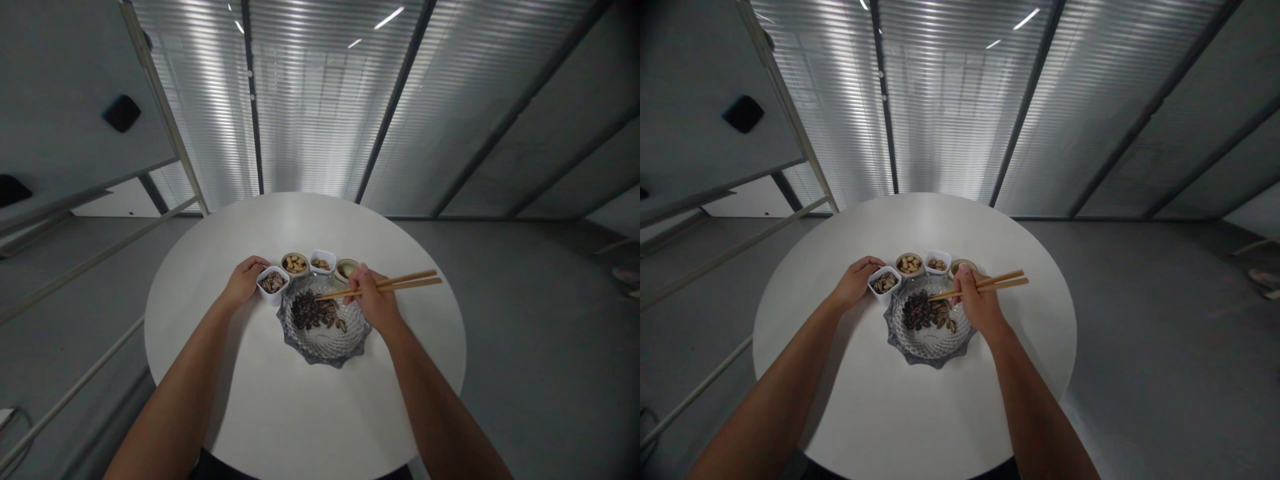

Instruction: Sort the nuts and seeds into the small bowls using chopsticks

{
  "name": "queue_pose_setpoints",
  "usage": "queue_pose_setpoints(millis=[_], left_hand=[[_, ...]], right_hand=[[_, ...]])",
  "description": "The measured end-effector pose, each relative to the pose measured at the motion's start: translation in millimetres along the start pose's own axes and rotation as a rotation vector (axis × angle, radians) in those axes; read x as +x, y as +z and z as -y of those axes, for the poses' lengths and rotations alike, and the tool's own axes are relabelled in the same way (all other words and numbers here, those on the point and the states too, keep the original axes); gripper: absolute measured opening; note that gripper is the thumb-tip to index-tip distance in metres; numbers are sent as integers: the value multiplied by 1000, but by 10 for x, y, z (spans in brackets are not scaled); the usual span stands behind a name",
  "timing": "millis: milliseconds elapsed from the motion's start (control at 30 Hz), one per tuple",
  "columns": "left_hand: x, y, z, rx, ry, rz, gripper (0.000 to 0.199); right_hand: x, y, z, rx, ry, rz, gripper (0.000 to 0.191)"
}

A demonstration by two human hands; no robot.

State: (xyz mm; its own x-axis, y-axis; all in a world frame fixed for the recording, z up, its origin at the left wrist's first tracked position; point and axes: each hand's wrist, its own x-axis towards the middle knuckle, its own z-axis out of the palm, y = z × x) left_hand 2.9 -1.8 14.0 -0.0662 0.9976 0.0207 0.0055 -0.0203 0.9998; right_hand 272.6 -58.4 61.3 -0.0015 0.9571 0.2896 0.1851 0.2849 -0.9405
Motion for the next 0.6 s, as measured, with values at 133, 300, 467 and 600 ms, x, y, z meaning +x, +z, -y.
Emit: queue_pose_setpoints(millis=[133, 300, 467, 600], left_hand=[[2, 3, 8, -9, -5, -2, 19], [-8, 4, -1, -26, -20, -4, 19], [-5, -12, 8, -13, -16, 1, 18], [14, -23, 46, -11, -14, 2, 18]], right_hand=[[-3, 6, 2, -5, -45, -47, 52], [8, -13, 51, 99, -40, -150, 52], [46, -119, 110, 210, -155, -385, 51], [81, -261, 112, 226, -223, -511, 49]])
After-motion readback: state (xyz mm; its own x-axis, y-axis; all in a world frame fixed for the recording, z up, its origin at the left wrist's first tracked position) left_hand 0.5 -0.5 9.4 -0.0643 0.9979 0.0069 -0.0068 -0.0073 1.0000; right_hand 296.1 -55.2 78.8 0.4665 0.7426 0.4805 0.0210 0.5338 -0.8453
